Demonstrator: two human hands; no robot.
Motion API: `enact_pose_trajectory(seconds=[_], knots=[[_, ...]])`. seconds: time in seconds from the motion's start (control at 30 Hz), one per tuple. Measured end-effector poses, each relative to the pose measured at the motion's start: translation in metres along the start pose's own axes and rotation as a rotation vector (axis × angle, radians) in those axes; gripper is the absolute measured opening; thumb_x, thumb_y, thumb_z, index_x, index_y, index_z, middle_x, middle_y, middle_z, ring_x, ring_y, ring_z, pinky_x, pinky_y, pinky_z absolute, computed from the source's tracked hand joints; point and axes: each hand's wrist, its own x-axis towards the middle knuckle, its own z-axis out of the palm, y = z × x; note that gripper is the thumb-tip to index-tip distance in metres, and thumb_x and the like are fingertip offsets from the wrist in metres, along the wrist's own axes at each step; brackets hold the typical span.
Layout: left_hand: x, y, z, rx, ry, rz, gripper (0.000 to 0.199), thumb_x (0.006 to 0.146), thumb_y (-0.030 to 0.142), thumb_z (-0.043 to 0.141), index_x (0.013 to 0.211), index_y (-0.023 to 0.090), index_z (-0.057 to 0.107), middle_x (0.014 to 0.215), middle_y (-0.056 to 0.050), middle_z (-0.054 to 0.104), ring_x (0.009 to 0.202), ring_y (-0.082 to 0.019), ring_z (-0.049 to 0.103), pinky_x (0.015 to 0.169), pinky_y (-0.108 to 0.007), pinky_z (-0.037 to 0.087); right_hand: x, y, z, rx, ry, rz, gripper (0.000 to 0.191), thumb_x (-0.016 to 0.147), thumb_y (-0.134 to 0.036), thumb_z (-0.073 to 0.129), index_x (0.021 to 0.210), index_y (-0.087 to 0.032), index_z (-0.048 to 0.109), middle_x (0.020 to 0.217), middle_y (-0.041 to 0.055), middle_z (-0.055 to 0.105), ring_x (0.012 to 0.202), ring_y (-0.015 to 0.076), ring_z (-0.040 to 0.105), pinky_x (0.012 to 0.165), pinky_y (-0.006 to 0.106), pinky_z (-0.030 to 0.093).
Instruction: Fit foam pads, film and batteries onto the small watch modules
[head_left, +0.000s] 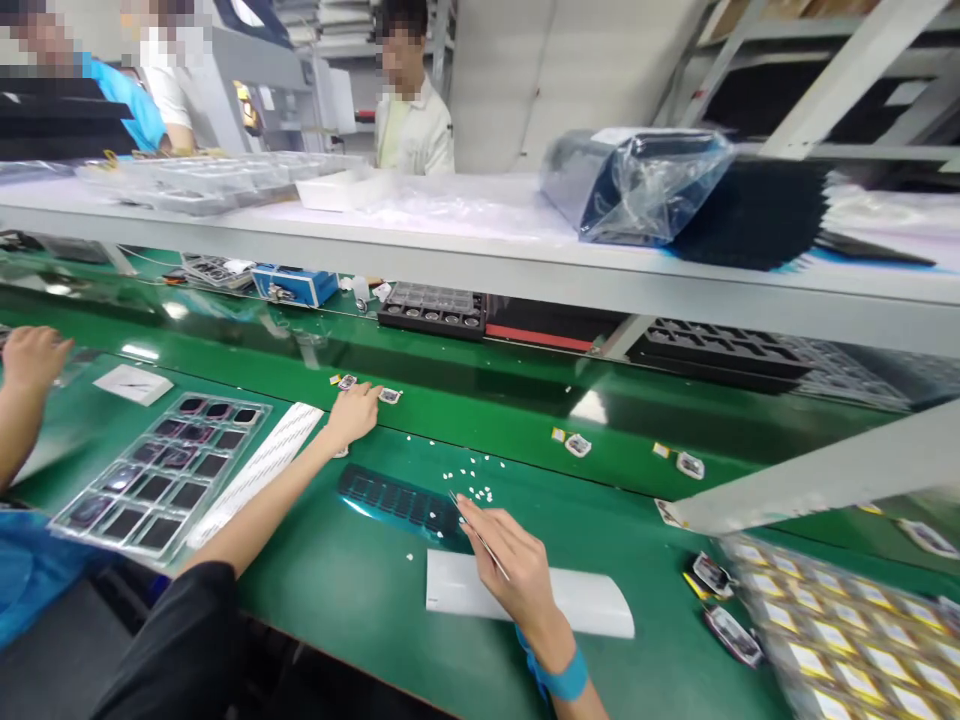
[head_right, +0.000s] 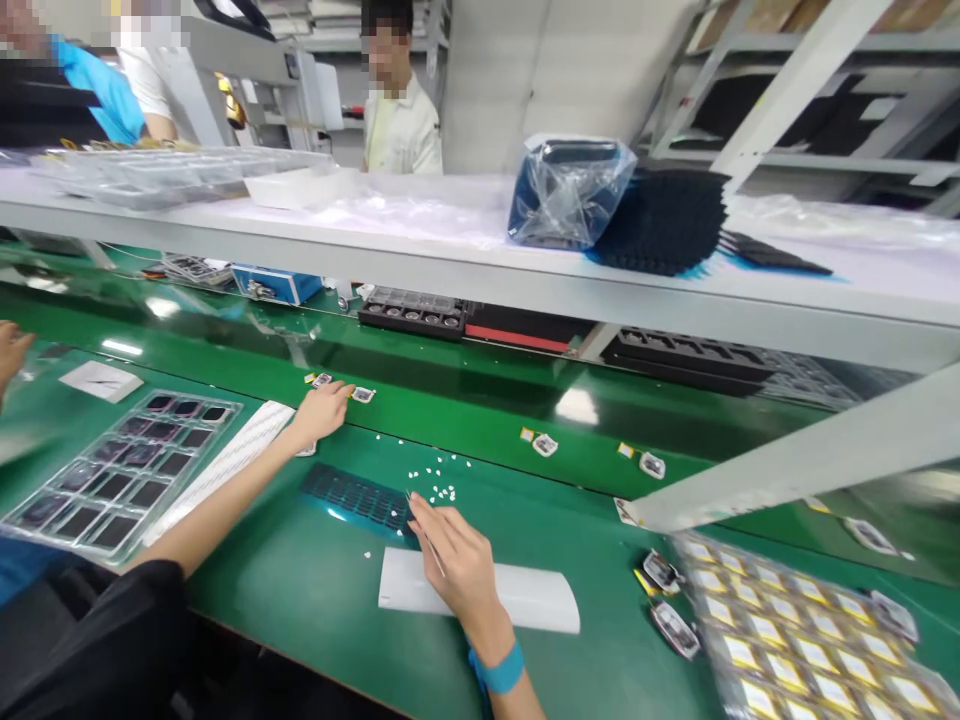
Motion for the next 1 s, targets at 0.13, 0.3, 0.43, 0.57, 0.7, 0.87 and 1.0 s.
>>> enact_pose_trajectory(seconds=[0.13, 0.3, 0.43, 0.57, 0.7, 0.87, 1.0], knots=[[0.038, 0.009, 0.009, -0.096, 0.004, 0.058, 0.036, 0.106, 0.033, 0.065, 0.139, 0.017, 0.065, 0.143, -0.015, 0.065, 0.128, -0.03, 0.066, 0.108, -0.052, 0.057, -0.001, 0.004, 0.001, 0.016, -0.016, -0.04, 0.075, 0.102, -0.002, 0.058, 0.169, -0.029, 0.038, 0.117, 0.0103, 0.085, 0.079, 0.0215, 0.08, 0.066, 0.033, 0.069], [0.038, 0.002, 0.011, -0.325, 0.024, 0.049, 0.042, 0.103, 0.04, 0.071, 0.138, 0.017, 0.064, 0.138, -0.013, 0.066, 0.118, -0.027, 0.07, 0.099, -0.049, 0.063, 0.0, 0.003, 0.0, 0.037, -0.004, -0.042, 0.054, 0.102, -0.006, 0.058, 0.152, -0.024, 0.061, 0.116, 0.009, 0.085, 0.083, 0.0226, 0.08, 0.069, 0.035, 0.069], [0.006, 0.016, 0.012, -0.625, 0.055, 0.093, 0.017, 0.107, 0.024, 0.061, 0.119, 0.015, 0.068, 0.101, -0.008, 0.077, 0.094, -0.021, 0.075, 0.089, -0.038, 0.063, 0.002, 0.0, 0.003, 0.078, -0.028, 0.034, 0.027, 0.103, -0.009, 0.053, 0.113, -0.024, 0.073, 0.095, 0.0043, 0.085, 0.08, 0.0215, 0.077, 0.068, 0.033, 0.067], [-0.049, 0.056, 0.024, -0.93, -0.001, 0.157, 0.019, 0.104, 0.028, 0.059, 0.112, 0.015, 0.07, 0.085, -0.006, 0.078, 0.068, -0.016, 0.071, 0.068, -0.027, 0.058, 0.001, -0.005, 0.006, 0.104, 0.01, 0.167, 0.031, 0.104, -0.008, 0.048, 0.117, -0.024, 0.071, 0.071, -0.0001, 0.073, 0.061, 0.0178, 0.068, 0.06, 0.029, 0.06], [-0.1, 0.088, 0.024, -1.188, -0.163, 0.182, 0.039, 0.102, 0.046, 0.061, 0.123, 0.016, 0.075, 0.09, -0.007, 0.079, 0.063, -0.014, 0.064, 0.059, -0.024, 0.052, -0.006, -0.005, 0.009, 0.044, 0.034, 0.388, 0.027, 0.108, -0.015, 0.047, 0.114, -0.022, 0.072, 0.077, 0.0005, 0.076, 0.049, 0.0125, 0.06, 0.054, 0.025, 0.051], [-0.121, 0.097, 0.016, -1.485, -0.243, 0.153, 0.045, 0.096, 0.052, 0.073, 0.124, 0.018, 0.078, 0.066, 0.0, 0.068, 0.058, -0.013, 0.06, 0.056, -0.023, 0.047, -0.013, -0.005, 0.018, 0.063, -0.018, 0.484, 0.018, 0.104, -0.03, 0.064, 0.117, -0.02, 0.071, 0.067, -0.005, 0.068, 0.054, 0.0113, 0.062, 0.056, 0.022, 0.051], [-0.125, 0.097, 0.016, -1.497, -0.24, 0.132, 0.039, 0.093, 0.047, 0.077, 0.12, 0.018, 0.078, 0.066, 0.001, 0.069, 0.058, -0.013, 0.063, 0.058, -0.023, 0.051, -0.012, -0.012, 0.027, 0.062, -0.029, 0.456, 0.014, 0.104, -0.025, 0.063, 0.115, -0.02, 0.072, 0.091, 0.0034, 0.081, 0.073, 0.013, 0.074, 0.068, 0.023, 0.059]])
